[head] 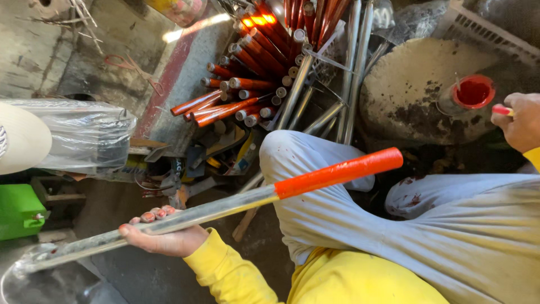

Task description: The person sits on the floor and paints the handle of a metal shovel with red paint using a brush. They repeatedly dip the brush into a paint container and apply the paint to the handle, then place the finished shovel upright against a wall.

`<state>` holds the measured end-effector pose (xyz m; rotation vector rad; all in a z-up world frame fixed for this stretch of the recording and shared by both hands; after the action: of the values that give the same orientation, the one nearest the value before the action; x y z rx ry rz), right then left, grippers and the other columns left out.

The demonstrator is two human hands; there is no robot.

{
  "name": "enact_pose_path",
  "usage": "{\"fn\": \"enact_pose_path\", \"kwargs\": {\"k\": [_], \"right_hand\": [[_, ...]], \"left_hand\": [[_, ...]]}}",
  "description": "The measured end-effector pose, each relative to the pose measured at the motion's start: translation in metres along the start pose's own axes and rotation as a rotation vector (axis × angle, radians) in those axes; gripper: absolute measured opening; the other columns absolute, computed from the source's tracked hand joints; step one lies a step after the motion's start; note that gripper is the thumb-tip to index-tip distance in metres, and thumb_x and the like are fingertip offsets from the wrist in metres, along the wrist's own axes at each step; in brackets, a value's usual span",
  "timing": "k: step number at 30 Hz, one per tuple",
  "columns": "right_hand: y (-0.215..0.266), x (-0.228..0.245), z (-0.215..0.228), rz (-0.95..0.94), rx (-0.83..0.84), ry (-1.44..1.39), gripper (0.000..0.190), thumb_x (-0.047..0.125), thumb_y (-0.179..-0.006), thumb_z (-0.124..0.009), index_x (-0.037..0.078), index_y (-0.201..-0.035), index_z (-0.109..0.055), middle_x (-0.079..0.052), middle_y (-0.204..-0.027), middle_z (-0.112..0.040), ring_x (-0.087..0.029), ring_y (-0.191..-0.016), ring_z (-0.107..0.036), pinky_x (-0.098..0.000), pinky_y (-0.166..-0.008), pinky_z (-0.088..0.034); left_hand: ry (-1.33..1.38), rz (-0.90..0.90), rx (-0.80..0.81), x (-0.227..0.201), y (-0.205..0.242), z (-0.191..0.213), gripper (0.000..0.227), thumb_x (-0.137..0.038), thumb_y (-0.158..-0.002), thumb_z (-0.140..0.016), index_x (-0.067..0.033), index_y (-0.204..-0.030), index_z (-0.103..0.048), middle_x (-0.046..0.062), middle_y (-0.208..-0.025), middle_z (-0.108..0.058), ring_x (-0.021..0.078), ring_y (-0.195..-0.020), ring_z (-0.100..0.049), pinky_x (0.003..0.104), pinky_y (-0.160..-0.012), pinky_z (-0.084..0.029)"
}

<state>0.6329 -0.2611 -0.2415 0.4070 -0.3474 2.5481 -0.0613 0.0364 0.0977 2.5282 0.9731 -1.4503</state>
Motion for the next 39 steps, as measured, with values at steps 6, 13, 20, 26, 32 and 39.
{"fn": "enact_pose_path", "kwargs": {"k": [6, 13, 20, 26, 32, 39], "right_hand": [[0.0, 0.006, 0.003, -0.122, 0.016, -0.209, 0.018, 0.014, -0.109, -0.064, 0.001, -0.099, -0.056, -0.014, -0.083, -0.055, -0.028, -0.076, -0.057, -0.039, -0.069, -0.048], [0.011, 0.071, 0.079, -0.028, -0.048, 0.191, 0.027, 0.032, -0.107, -0.073, 0.009, -0.097, -0.064, -0.012, -0.088, -0.069, -0.03, -0.084, -0.069, -0.0417, -0.076, -0.054], [0.002, 0.098, 0.102, -0.067, 0.01, 0.243, 0.024, 0.038, -0.104, -0.071, 0.015, -0.101, -0.069, -0.008, -0.089, -0.072, -0.029, -0.083, -0.07, -0.0415, -0.072, -0.055], [0.0, 0.099, 0.1, -0.118, 0.05, 0.264, 0.022, 0.035, -0.103, -0.07, 0.013, -0.105, -0.067, -0.008, -0.093, -0.073, -0.03, -0.083, -0.072, -0.0413, -0.072, -0.056], [-0.001, 0.107, 0.108, -0.126, 0.073, 0.277, 0.025, 0.037, -0.1, -0.07, 0.013, -0.105, -0.068, -0.009, -0.094, -0.073, -0.032, -0.083, -0.072, -0.0438, -0.072, -0.056], [0.001, 0.108, 0.108, -0.107, 0.058, 0.297, 0.025, 0.039, -0.102, -0.07, 0.014, -0.106, -0.068, -0.007, -0.095, -0.072, -0.03, -0.084, -0.072, -0.0416, -0.073, -0.057]], "left_hand": [[0.185, 0.133, 0.047, 0.015, -0.016, 0.001, 0.016, -0.021, -0.091, -0.067, -0.0128, -0.089, -0.053, -0.001, -0.077, -0.05, 0.0114, -0.064, -0.049, 0.026, -0.059, -0.043], [0.253, 0.293, 0.096, 0.053, -0.027, 0.017, 0.022, -0.018, -0.098, -0.071, -0.0111, -0.086, -0.054, -0.001, -0.079, -0.05, 0.0098, -0.067, -0.046, 0.024, -0.062, -0.041], [0.205, 0.253, -0.068, 0.058, -0.034, 0.041, 0.025, -0.021, -0.095, -0.073, -0.012, -0.082, -0.054, -0.002, -0.074, -0.048, 0.0118, -0.064, -0.048, 0.025, -0.06, -0.043], [0.222, 0.278, -0.069, 0.056, -0.038, 0.046, 0.031, -0.024, -0.097, -0.075, -0.012, -0.08, -0.051, -0.001, -0.071, -0.046, 0.0127, -0.063, -0.049, 0.026, -0.06, -0.043], [0.196, 0.271, -0.094, 0.053, -0.036, 0.048, 0.031, -0.024, -0.096, -0.075, -0.0117, -0.079, -0.051, -0.001, -0.07, -0.046, 0.0128, -0.062, -0.049, 0.025, -0.059, -0.043], [0.226, 0.281, -0.066, 0.042, -0.031, 0.038, 0.033, -0.023, -0.096, -0.075, -0.0116, -0.078, -0.05, -0.001, -0.069, -0.044, 0.0127, -0.062, -0.048, 0.024, -0.059, -0.041]]}}
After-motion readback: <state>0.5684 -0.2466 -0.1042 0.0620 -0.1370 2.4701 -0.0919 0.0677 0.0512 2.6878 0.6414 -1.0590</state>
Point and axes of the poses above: each hand's wrist, its own y-axis away from the middle knuckle, its own z-axis out of the back of the hand, x = y × z, the point moved 7 cm from there along -y, towards the middle knuckle
